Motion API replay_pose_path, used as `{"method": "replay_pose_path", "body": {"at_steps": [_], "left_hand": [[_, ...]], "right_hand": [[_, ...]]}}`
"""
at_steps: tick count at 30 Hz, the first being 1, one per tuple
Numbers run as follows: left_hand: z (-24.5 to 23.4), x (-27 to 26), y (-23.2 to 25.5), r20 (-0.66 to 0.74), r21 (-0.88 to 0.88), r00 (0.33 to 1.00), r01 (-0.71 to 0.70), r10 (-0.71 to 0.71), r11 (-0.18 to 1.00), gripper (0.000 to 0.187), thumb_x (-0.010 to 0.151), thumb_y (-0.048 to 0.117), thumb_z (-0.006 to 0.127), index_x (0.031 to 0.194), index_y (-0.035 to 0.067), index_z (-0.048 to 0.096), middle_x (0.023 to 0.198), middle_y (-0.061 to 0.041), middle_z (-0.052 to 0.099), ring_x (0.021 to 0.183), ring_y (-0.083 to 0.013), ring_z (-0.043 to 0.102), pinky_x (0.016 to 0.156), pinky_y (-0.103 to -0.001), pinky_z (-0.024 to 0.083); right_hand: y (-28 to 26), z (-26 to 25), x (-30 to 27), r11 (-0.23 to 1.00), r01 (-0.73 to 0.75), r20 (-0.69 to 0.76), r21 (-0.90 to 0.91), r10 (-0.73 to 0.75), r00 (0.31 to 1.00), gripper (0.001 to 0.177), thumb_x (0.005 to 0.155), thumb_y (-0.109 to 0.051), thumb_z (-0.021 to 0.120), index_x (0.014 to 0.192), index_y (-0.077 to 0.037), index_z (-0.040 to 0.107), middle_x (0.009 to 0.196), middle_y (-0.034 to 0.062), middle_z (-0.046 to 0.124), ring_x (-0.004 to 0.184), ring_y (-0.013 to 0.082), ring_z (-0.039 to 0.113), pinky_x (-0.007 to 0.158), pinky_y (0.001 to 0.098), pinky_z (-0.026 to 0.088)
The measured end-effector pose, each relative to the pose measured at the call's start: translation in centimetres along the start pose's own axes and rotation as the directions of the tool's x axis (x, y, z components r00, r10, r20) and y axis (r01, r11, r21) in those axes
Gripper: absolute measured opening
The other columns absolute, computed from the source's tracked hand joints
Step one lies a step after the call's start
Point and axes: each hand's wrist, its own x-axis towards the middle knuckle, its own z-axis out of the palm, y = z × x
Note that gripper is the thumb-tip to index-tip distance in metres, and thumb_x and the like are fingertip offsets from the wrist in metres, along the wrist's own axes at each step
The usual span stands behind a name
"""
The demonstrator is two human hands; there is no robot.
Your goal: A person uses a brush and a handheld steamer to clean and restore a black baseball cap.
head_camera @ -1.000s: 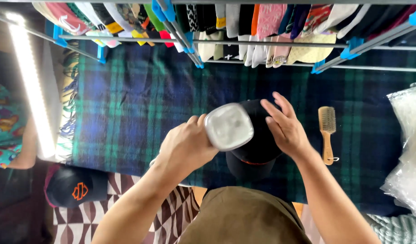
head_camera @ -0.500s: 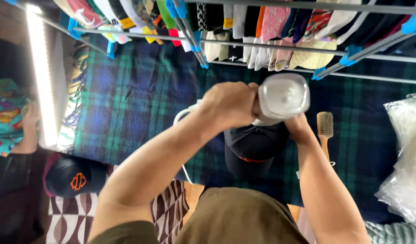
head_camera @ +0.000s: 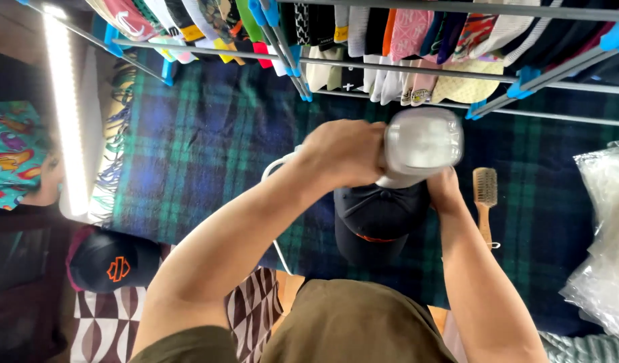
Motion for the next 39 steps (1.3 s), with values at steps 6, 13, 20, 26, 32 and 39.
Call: {"method": "replay_pose_path", "body": {"at_steps": [6, 13, 20, 26, 32, 39], "left_hand": [[2.9, -7.6, -5.1, 0.103, -0.215, 0.886, 0.464, -0.453, 0.859, 0.061, 0.076, 0.042, 0.065, 0.119, -0.001, 0.066, 0.11, -0.022, 0.074, 0.111, -0.0433, 0.068, 0.096, -0.056, 0.054], [7.8, -6.5, -6.6, -0.319, -0.097, 0.929, 0.167, -0.19, 0.981, 0.041, 0.066, 0.04, 0.069, 0.095, 0.011, 0.063, 0.08, -0.009, 0.065, 0.069, -0.0378, 0.069, 0.058, -0.052, 0.057], [2.6, 4.6, -12.4, 0.285, -0.552, 0.85, 0.523, -0.443, 0.649, 0.069, 0.06, 0.038, 0.083, 0.122, 0.012, 0.07, 0.076, -0.014, 0.07, 0.054, -0.0296, 0.071, 0.046, -0.041, 0.064], [17.5, 0.1, -21.4, 0.43, -0.855, 0.806, 0.508, -0.406, 0.104, 0.037, 0.073, 0.021, 0.078, 0.096, -0.002, 0.061, 0.054, -0.018, 0.054, 0.04, -0.0346, 0.057, 0.034, -0.05, 0.053], [26.8, -10.2, -16.5, 0.412, -0.911, 0.762, 0.333, -0.5, -0.242, 0.046, 0.07, 0.012, 0.08, 0.108, -0.005, 0.06, 0.054, -0.021, 0.056, 0.041, -0.0321, 0.06, 0.037, -0.046, 0.057], [23.7, -7.5, -13.5, 0.183, -0.981, 0.755, 0.103, -0.63, -0.162, 0.037, 0.073, 0.007, 0.078, 0.105, -0.008, 0.066, 0.056, -0.018, 0.057, 0.039, -0.0298, 0.06, 0.034, -0.045, 0.058]], "right_hand": [[-5.2, 0.9, -3.6, 0.995, 0.101, 0.176, 0.002, -0.1, 0.979, 0.056, 0.108, -0.047, 0.032, 0.132, -0.013, 0.069, 0.128, 0.0117, 0.071, 0.131, 0.0216, 0.061, 0.116, 0.0346, 0.04], [-6.1, 0.8, -4.0, 0.988, 0.152, 0.219, -0.016, -0.145, 0.965, 0.054, 0.11, -0.032, 0.029, 0.132, -0.001, 0.067, 0.129, 0.0209, 0.069, 0.13, 0.0303, 0.061, 0.118, 0.0419, 0.037], [-4.7, 0.8, -2.7, 0.998, 0.049, 0.121, -0.032, -0.045, 0.992, 0.05, 0.111, -0.028, 0.028, 0.132, -0.009, 0.069, 0.124, 0.0117, 0.071, 0.124, 0.0173, 0.062, 0.117, 0.0342, 0.039], [-7.5, 1.5, -3.8, 0.995, 0.08, 0.191, -0.063, -0.066, 0.979, 0.056, 0.107, -0.037, 0.028, 0.136, -0.008, 0.067, 0.127, 0.0172, 0.069, 0.129, 0.0262, 0.061, 0.12, 0.0382, 0.036], [-6.0, 1.2, -3.6, 0.995, 0.101, 0.183, -0.022, -0.095, 0.979, 0.055, 0.108, -0.038, 0.031, 0.135, -0.006, 0.067, 0.127, 0.0171, 0.069, 0.128, 0.0247, 0.062, 0.12, 0.0378, 0.036], [-6.7, 1.4, -4.7, 0.985, 0.153, 0.191, -0.076, -0.136, 0.972, 0.057, 0.107, -0.04, 0.03, 0.132, -0.005, 0.067, 0.124, 0.0158, 0.07, 0.126, 0.0238, 0.063, 0.12, 0.0362, 0.036]]}}
